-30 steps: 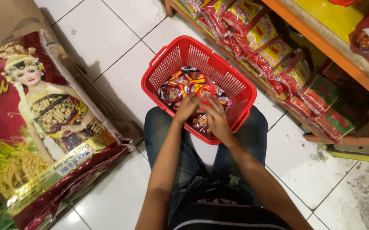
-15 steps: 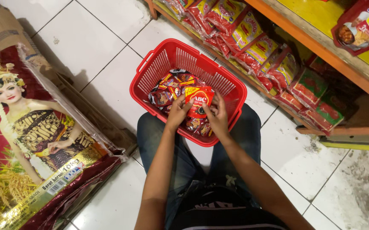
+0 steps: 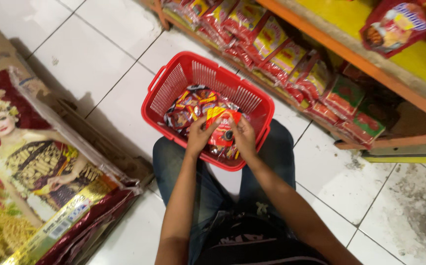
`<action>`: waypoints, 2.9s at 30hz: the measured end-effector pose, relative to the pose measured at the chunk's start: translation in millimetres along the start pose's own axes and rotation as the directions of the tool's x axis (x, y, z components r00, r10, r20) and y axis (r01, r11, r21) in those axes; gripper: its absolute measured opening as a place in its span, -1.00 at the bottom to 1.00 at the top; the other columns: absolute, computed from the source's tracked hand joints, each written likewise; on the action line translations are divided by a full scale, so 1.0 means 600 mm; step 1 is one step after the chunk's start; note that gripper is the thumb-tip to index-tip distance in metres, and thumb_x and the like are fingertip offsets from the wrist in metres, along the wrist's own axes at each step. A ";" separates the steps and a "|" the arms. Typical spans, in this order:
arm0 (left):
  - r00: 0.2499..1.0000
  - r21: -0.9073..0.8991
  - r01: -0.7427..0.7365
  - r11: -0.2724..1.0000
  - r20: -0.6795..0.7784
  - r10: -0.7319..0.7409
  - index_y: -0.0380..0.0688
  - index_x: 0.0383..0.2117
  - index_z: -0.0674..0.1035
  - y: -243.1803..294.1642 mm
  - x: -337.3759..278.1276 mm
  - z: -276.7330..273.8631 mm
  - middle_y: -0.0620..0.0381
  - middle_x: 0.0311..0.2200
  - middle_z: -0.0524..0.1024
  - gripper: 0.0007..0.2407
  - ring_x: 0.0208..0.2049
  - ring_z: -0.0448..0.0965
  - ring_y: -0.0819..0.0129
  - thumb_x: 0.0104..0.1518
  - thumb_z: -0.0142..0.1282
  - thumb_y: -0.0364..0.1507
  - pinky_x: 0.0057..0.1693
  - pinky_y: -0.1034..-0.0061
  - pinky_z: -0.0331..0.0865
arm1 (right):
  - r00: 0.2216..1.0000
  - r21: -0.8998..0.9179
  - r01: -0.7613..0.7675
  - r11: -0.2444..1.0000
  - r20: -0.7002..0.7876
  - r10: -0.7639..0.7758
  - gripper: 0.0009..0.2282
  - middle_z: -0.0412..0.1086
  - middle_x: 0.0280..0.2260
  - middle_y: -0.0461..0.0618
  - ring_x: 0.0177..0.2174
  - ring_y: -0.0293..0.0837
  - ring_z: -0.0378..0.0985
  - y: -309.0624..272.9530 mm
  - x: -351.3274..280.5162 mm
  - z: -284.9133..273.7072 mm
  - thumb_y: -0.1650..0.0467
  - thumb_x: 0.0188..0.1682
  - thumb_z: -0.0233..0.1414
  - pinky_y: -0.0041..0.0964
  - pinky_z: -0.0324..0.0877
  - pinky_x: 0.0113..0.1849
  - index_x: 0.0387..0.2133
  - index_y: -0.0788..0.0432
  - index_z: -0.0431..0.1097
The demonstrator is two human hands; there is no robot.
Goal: The person organizes packets of coffee and noodles by taking them from a basket and placing them onto grocery shelves.
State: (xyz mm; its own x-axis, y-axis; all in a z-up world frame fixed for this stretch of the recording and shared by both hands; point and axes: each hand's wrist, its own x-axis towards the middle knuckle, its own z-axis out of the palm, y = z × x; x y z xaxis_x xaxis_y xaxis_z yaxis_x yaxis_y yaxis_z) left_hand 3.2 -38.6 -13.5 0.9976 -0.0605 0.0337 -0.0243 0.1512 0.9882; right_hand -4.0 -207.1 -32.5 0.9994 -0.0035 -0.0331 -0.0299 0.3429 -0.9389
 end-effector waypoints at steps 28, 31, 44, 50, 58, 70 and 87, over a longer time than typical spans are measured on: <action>0.971 -0.071 -0.068 0.995 -0.233 0.050 -0.35 -0.28 0.66 0.224 0.084 0.137 0.33 -0.46 0.45 -0.72 -0.42 0.28 0.66 0.39 0.06 -0.31 -0.26 0.65 0.22 | 0.583 -0.920 0.296 0.257 -0.039 -0.812 -0.77 0.41 -0.05 0.31 -0.12 0.25 0.53 -0.508 0.295 -0.108 0.44 0.32 0.00 -0.02 0.42 -0.12 0.13 0.30 0.18; 0.973 -0.062 -0.005 0.998 -0.233 -0.009 -0.33 -0.27 0.68 0.230 0.062 0.130 0.32 -0.49 0.49 -0.73 -0.45 0.30 0.66 0.36 0.05 -0.32 -0.28 0.64 0.25 | 0.552 -0.845 0.452 0.286 0.014 -0.834 -0.43 0.04 0.20 0.45 0.04 0.36 0.37 -0.490 0.291 -0.106 0.49 0.15 0.08 -0.03 0.49 -0.09 0.34 0.23 -0.11; 0.976 -0.117 0.056 0.992 -0.202 -0.079 -0.30 -0.24 0.69 0.212 0.037 0.124 0.23 -0.38 0.63 -0.73 -0.37 0.49 0.61 0.32 0.03 -0.32 -0.16 0.61 0.39 | 0.804 -0.966 0.056 0.250 -0.105 -0.586 -0.37 -0.11 0.23 0.38 -0.09 0.32 0.45 -0.492 0.340 -0.113 0.58 0.02 0.11 0.08 0.39 -0.06 0.34 -0.18 0.16; 0.978 -0.096 0.073 0.993 -0.188 -0.090 -0.32 -0.24 0.69 0.209 0.033 0.120 0.21 -0.36 0.64 -0.72 -0.35 0.49 0.61 0.33 0.04 -0.31 -0.14 0.60 0.39 | 0.725 -0.977 0.190 0.092 0.077 -0.684 -0.32 -0.07 0.19 0.42 0.03 0.44 0.37 -0.497 0.348 -0.127 0.56 -0.05 0.21 0.11 0.37 -0.01 0.36 -0.09 0.17; 0.959 -0.149 0.120 0.982 -0.240 -0.154 -0.26 -0.24 0.69 0.199 0.026 0.110 0.22 -0.36 0.64 -0.74 -0.36 0.50 0.60 0.30 0.05 -0.30 -0.15 0.62 0.39 | 0.766 -0.968 0.219 0.119 0.095 -0.636 -0.37 -0.16 0.24 0.49 -0.06 0.46 0.45 -0.520 0.365 -0.139 0.52 -0.02 0.22 0.09 0.43 -0.05 0.34 -0.08 0.18; 0.929 -0.135 0.269 0.954 -0.223 -0.294 -0.20 -0.25 0.68 0.211 0.015 0.122 0.27 -0.49 0.55 -0.74 -0.53 0.37 0.62 0.33 0.04 -0.27 -0.38 0.64 0.21 | 0.811 -0.972 0.221 -0.075 0.226 -0.540 -0.56 0.02 0.14 0.47 -0.17 0.40 0.52 -0.545 0.333 -0.144 0.37 0.08 0.16 0.07 0.49 -0.15 0.24 0.02 0.28; 0.968 -0.205 0.234 0.950 -0.041 -0.247 -0.31 -0.29 0.68 0.179 0.014 0.199 0.23 -0.43 0.61 -0.75 -0.42 0.47 0.64 0.33 0.06 -0.34 -0.25 0.64 0.40 | 0.491 -0.991 0.076 -0.114 0.137 -0.861 -0.64 0.29 0.11 0.31 0.10 0.28 0.27 -0.541 0.093 -0.297 0.32 0.10 0.19 0.10 0.08 0.09 0.14 0.15 0.44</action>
State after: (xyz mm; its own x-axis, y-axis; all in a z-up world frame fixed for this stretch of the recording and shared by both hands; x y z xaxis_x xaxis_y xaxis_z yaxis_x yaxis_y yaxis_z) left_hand 1.4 -140.4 110.9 0.9745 -0.0557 -0.2173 0.2233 0.3319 0.9165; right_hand 59.0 -486.1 209.7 0.5180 -0.1683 0.8387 0.0650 -0.9699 -0.2348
